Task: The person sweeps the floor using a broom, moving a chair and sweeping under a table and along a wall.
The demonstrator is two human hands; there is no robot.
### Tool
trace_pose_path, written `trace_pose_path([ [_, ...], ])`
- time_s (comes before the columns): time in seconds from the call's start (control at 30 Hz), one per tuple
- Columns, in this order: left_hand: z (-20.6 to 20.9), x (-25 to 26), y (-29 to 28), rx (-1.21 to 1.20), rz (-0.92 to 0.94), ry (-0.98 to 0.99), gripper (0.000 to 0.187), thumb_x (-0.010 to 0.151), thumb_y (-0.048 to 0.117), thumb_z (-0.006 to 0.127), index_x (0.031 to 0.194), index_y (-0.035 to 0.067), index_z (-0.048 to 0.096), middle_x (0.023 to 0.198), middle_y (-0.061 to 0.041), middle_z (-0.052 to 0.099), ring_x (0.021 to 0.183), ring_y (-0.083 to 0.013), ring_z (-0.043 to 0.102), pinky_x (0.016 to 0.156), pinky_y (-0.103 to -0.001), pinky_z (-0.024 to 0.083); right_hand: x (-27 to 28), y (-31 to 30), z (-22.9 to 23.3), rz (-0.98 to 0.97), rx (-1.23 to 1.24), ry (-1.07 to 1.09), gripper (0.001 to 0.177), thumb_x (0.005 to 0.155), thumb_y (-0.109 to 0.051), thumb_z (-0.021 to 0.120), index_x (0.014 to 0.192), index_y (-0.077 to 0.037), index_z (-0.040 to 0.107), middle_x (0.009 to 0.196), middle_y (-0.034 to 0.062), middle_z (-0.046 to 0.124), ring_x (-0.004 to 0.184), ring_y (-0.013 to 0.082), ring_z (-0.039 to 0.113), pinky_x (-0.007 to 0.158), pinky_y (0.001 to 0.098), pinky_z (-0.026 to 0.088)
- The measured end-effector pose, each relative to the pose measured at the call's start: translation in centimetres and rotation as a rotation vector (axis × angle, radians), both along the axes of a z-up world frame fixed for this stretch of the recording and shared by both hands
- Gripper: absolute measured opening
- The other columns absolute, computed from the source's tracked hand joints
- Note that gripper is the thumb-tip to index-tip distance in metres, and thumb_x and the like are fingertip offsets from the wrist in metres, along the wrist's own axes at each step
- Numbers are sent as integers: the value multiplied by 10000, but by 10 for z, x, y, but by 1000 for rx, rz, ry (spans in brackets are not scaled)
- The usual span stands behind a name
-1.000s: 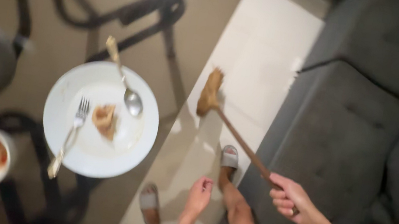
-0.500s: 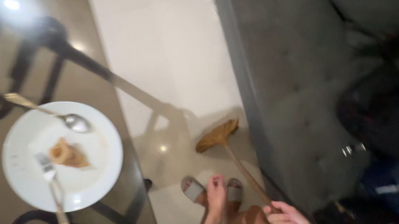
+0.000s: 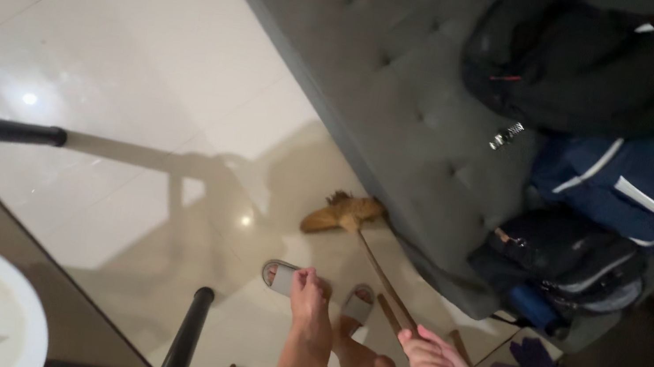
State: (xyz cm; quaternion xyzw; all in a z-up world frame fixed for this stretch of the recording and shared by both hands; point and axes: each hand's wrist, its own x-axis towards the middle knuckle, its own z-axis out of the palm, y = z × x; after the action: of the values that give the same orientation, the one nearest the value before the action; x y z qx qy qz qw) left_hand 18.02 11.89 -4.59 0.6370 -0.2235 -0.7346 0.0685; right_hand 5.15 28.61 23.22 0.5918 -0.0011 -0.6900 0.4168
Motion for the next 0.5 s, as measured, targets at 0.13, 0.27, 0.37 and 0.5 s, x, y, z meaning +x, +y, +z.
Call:
trace_pose_path([
  [0.13,-1,1,-3,24,-111,-24,155,1090,297,593,1145,152,584,800,23,570,649,-95,506,534,-281,434,0,40,-3,59,15,24,207,1089,-190,489,1115,16,484,624,-67,421,388,52,446,307,195,352],
  [0.27,-4,5,1,35,-12,36,179,1086,267,615,1163,107,590,854,-15,589,697,-106,548,585,-292,482,4,59,-79,-65,205,-26,179,1092,-126,488,927,-61,467,628,-72,418,423,49,427,343,180,393],
  [0.37,-8,9,-2,48,59,98,186,1076,228,616,1166,73,566,887,-58,620,752,-144,606,647,-324,555,-6,18,-188,-51,241,16,382,1023,-78,499,666,-157,388,624,-33,398,479,80,417,377,208,404],
  [0.5,-16,27,-31,48,-256,-44,189,1052,256,547,1173,115,583,945,-25,672,790,-175,672,630,-389,542,-10,-91,-268,326,266,293,325,963,39,559,726,-127,409,663,0,424,548,110,443,446,242,409],
])
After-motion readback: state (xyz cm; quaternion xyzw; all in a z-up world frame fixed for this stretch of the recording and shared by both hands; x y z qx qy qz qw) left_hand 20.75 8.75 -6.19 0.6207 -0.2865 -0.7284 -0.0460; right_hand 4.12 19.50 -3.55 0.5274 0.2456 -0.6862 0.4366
